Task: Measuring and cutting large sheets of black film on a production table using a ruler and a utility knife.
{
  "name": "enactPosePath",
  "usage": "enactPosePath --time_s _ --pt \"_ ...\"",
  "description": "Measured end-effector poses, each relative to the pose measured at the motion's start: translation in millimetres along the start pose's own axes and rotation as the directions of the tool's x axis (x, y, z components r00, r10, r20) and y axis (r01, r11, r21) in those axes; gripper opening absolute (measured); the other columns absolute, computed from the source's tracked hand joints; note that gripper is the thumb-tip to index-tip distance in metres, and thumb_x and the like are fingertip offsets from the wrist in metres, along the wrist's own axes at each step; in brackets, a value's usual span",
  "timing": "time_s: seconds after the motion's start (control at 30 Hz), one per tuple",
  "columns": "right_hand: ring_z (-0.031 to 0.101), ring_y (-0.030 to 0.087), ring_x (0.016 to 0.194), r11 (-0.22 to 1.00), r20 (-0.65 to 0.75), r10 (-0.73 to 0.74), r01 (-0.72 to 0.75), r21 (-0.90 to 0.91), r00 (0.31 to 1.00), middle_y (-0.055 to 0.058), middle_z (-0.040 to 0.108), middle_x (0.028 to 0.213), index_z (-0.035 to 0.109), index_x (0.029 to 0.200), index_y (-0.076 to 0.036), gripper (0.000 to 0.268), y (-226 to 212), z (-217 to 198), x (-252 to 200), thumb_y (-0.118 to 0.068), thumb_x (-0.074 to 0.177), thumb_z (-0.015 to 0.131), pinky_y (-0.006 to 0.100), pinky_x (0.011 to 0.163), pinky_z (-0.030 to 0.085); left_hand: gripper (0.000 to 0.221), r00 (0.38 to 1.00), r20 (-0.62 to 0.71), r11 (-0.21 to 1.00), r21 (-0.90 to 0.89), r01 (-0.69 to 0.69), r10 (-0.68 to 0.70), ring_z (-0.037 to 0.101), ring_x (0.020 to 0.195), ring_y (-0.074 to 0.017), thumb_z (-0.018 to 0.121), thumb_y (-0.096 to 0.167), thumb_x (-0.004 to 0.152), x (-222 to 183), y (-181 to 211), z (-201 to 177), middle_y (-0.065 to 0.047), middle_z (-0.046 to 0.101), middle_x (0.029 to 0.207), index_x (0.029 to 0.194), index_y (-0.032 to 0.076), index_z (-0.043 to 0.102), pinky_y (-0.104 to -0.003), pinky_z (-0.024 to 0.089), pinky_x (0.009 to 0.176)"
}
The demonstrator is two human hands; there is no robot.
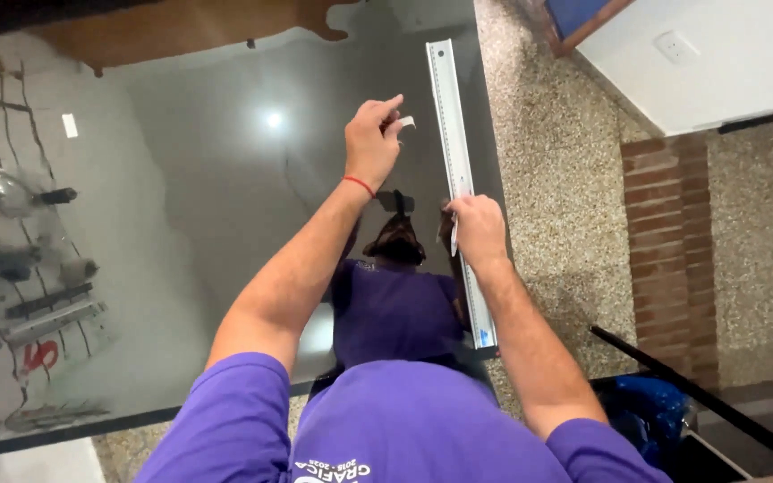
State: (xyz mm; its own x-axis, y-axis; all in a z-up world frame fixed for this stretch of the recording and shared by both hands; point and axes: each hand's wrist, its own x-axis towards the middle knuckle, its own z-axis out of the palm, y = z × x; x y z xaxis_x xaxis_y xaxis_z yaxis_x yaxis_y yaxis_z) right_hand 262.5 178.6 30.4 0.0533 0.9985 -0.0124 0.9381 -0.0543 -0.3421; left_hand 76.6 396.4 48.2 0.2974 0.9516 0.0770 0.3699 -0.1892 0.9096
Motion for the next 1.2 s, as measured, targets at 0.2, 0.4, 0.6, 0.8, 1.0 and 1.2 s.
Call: enactPosePath --time_s 0.2,0.4,0.6,0.8,1.0,1.2 --pt "0.068 0.033 0.086 0.996 -0.029 -0.065 0.067 0.065 0.997 0.003 0.079 0.094 0.084 0.098 -0.016 0.018 8.7 4.6 -4.8 -0.003 0.086 0.082 0.047 0.084 0.054 0.043 0.979 0.099 0.978 -0.093 0.186 -0.177 0.072 0.095 -0.0168 0.063 -0.01 0.1 84.5 14.5 22.3 -0.004 0.071 0.106 0.129 0.013 0.084 -0.032 0.084 0.065" --pt "0.066 0.031 0.088 0.992 -0.015 -0.052 0.054 0.117 0.999 0.002 0.077 0.096 0.083 0.098 -0.016 0.015 5.8 -2.5 -7.5 -0.005 0.088 0.084 0.045 0.086 0.054 0.081 0.895 0.41 0.933 0.222 -0.283 0.174 0.059 0.081 -0.024 0.051 -0.028 0.08 153.8 -20.9 38.3 -0.002 0.055 0.093 0.147 0.01 0.077 -0.036 0.055 0.077" --pt "0.065 0.032 0.09 0.99 -0.034 -0.052 0.056 0.132 0.998 0.005 0.074 0.095 0.081 0.099 -0.013 0.007 2.5 -10.5 -3.8 -0.006 0.096 0.081 0.046 0.086 0.055 0.117 0.722 0.69 0.783 0.416 -0.463 0.06 0.066 0.084 -0.0489 0.048 -0.037 0.072 188.6 15.9 35.7 -0.024 0.052 0.138 0.176 0.014 0.033 -0.059 0.055 0.071" --pt "0.064 0.032 0.088 0.987 -0.055 -0.044 0.052 0.155 0.998 0.006 0.074 0.097 0.079 0.097 -0.012 0.009 -3.6 -17.7 -2.3 -0.003 0.095 0.081 0.046 0.085 0.055 0.115 0.653 0.757 0.769 0.414 -0.487 0.006 0.072 0.1 -0.0597 0.049 -0.035 0.079 206.2 14.4 44.9 -0.028 0.059 0.149 0.178 0.022 0.029 -0.066 0.058 0.079" --pt "0.063 0.032 0.088 0.986 -0.04 -0.045 0.051 0.157 0.998 0.007 0.071 0.096 0.078 0.1 -0.011 0.012 -3.7 -20.0 -2.4 0.0 0.094 0.079 0.045 0.082 0.056 0.115 0.65 0.756 0.682 0.436 -0.587 0.076 0.072 0.094 -0.0615 0.05 -0.033 0.075 213.0 -0.6 61.8 -0.029 0.067 0.146 0.175 0.022 0.033 -0.067 0.058 0.077" --pt "0.066 0.031 0.094 0.984 -0.064 -0.047 0.058 0.171 0.997 0.006 0.072 0.098 0.079 0.102 -0.011 0.01 -2.8 -18.4 -2.0 -0.002 0.096 0.081 0.043 0.082 0.059 0.087 0.652 0.755 0.687 0.437 -0.58 0.07 0.067 0.113 -0.0525 0.054 -0.026 0.084 214.9 3.0 66.3 -0.022 0.064 0.145 0.162 0.013 0.049 -0.068 0.061 0.074"
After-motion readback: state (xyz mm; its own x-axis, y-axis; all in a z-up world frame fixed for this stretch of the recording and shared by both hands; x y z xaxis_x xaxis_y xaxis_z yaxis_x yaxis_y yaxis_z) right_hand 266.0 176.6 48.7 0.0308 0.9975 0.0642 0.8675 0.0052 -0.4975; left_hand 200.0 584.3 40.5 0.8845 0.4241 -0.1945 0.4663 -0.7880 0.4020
